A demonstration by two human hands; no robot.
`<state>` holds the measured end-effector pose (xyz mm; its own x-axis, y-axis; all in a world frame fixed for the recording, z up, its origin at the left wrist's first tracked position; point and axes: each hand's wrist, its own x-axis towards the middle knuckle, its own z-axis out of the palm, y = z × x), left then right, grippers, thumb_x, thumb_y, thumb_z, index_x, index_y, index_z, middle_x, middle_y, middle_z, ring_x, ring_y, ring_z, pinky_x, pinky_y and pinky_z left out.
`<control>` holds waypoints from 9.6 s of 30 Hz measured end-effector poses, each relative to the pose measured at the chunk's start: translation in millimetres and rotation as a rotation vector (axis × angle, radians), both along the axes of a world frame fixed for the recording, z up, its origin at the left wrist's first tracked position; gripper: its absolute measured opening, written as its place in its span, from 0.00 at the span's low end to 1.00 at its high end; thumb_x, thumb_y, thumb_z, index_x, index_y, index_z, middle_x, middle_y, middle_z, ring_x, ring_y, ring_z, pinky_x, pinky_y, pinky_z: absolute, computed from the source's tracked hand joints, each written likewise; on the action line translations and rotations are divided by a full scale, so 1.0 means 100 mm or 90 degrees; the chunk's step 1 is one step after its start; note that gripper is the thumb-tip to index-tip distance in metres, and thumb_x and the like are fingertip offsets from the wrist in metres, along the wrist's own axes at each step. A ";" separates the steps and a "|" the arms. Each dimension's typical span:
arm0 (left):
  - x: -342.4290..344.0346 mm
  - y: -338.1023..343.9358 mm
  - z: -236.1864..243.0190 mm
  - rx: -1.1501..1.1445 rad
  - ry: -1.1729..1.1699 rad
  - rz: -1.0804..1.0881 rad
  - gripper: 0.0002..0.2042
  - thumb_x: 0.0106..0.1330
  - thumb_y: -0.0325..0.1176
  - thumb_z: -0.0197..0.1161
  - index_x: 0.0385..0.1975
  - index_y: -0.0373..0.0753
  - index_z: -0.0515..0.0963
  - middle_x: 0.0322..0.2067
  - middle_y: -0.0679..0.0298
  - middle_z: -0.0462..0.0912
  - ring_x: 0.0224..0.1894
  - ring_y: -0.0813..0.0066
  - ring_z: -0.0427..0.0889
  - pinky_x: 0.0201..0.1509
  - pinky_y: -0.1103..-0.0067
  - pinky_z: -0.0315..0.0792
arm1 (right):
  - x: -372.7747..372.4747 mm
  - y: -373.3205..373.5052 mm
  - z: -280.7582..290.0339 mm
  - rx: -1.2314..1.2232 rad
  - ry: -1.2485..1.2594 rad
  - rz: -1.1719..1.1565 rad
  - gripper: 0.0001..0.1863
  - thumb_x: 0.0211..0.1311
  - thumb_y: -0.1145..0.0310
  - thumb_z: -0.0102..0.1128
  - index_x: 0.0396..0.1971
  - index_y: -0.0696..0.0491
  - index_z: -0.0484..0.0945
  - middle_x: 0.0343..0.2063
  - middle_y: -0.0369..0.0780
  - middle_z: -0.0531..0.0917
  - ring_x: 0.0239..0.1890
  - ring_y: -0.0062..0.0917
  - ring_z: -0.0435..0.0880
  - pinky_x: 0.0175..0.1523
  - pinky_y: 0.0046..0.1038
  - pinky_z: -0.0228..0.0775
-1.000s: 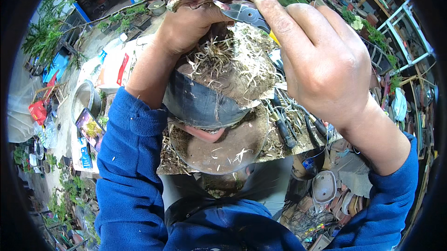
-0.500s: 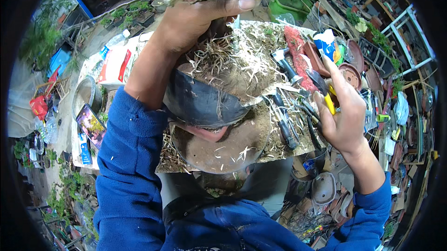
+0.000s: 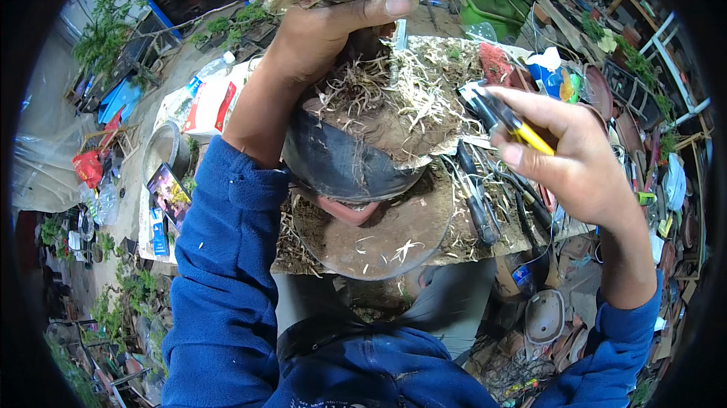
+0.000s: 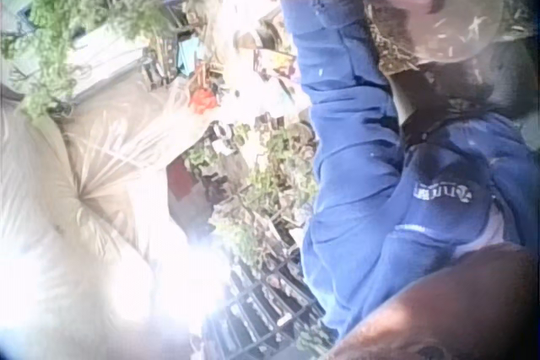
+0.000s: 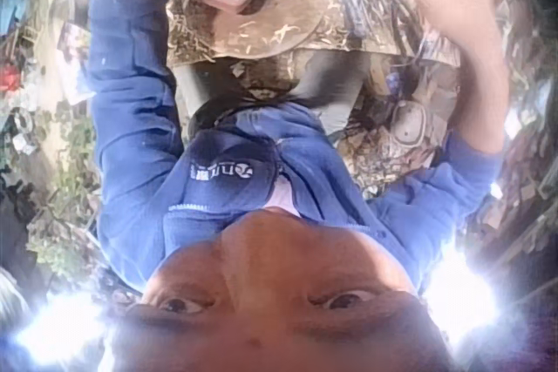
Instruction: The person trims a bonsai tree using pruning shears and a carving tool. They remove small branches and deadwood from the trunk and branches, then use a carving tool to refine the trunk's surface.
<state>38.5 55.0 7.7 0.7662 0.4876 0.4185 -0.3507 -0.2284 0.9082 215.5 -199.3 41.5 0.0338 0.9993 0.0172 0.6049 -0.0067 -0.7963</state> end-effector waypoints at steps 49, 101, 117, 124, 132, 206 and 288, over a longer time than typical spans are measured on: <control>-0.04 0.03 -0.09 0.090 -0.015 0.038 0.22 0.61 0.29 0.76 0.55 0.38 0.79 0.39 0.65 0.87 0.41 0.80 0.85 0.44 0.81 0.80 | -0.62 0.83 0.99 0.251 -0.529 0.233 0.09 0.47 0.78 0.57 0.13 0.58 0.69 0.10 0.47 0.70 0.13 0.36 0.70 0.22 0.35 0.62; 0.11 0.04 -0.12 0.077 -0.099 -0.032 0.20 0.62 0.27 0.72 0.54 0.38 0.81 0.43 0.65 0.88 0.45 0.81 0.85 0.51 0.81 0.79 | -0.59 0.75 1.05 -0.011 -0.302 0.146 0.12 0.62 0.69 0.62 0.22 0.60 0.77 0.14 0.38 0.74 0.17 0.24 0.72 0.25 0.30 0.62; 0.09 0.04 -0.11 0.051 -0.092 -0.027 0.20 0.60 0.28 0.76 0.52 0.37 0.81 0.41 0.64 0.88 0.43 0.79 0.85 0.49 0.81 0.79 | -0.47 0.83 0.59 0.300 -0.450 0.110 0.07 0.59 0.73 0.68 0.36 0.59 0.85 0.13 0.43 0.73 0.16 0.26 0.77 0.24 0.31 0.64; 0.09 0.02 -0.10 0.041 -0.094 -0.033 0.20 0.59 0.29 0.77 0.52 0.37 0.81 0.41 0.63 0.88 0.42 0.78 0.85 0.48 0.81 0.79 | -0.53 0.73 0.57 0.465 -0.703 0.128 0.07 0.55 0.78 0.68 0.35 0.61 0.84 0.18 0.48 0.79 0.23 0.44 0.83 0.28 0.38 0.71; 0.09 0.00 -0.09 0.020 -0.091 -0.047 0.21 0.58 0.29 0.79 0.51 0.36 0.82 0.40 0.63 0.88 0.41 0.77 0.85 0.47 0.81 0.80 | -0.69 0.56 0.71 0.452 -0.970 0.073 0.19 0.52 0.80 0.64 0.47 0.60 0.82 0.26 0.47 0.84 0.27 0.43 0.85 0.35 0.39 0.77; -0.69 -0.15 -0.08 0.009 -0.125 0.134 0.50 0.47 0.38 0.75 0.72 0.27 0.60 0.63 0.48 0.76 0.65 0.59 0.77 0.72 0.66 0.68 | -1.07 1.13 -0.65 0.682 -0.108 -0.088 0.38 0.47 0.77 0.71 0.65 0.55 0.77 0.50 0.51 0.81 0.52 0.47 0.81 0.61 0.41 0.73; -0.62 -0.25 -0.02 -0.051 -0.118 0.151 0.48 0.45 0.45 0.85 0.66 0.31 0.69 0.56 0.56 0.81 0.58 0.66 0.80 0.68 0.70 0.71 | -0.80 1.40 -0.67 0.777 -0.137 -0.045 0.39 0.36 0.86 0.59 0.59 0.57 0.82 0.45 0.47 0.82 0.47 0.44 0.81 0.55 0.39 0.72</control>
<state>-23.7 30.3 5.9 0.5410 0.6807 0.4940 -0.4576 -0.2545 0.8519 135.5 -59.7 -25.2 -0.0320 0.3225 0.9460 0.7530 0.6302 -0.1894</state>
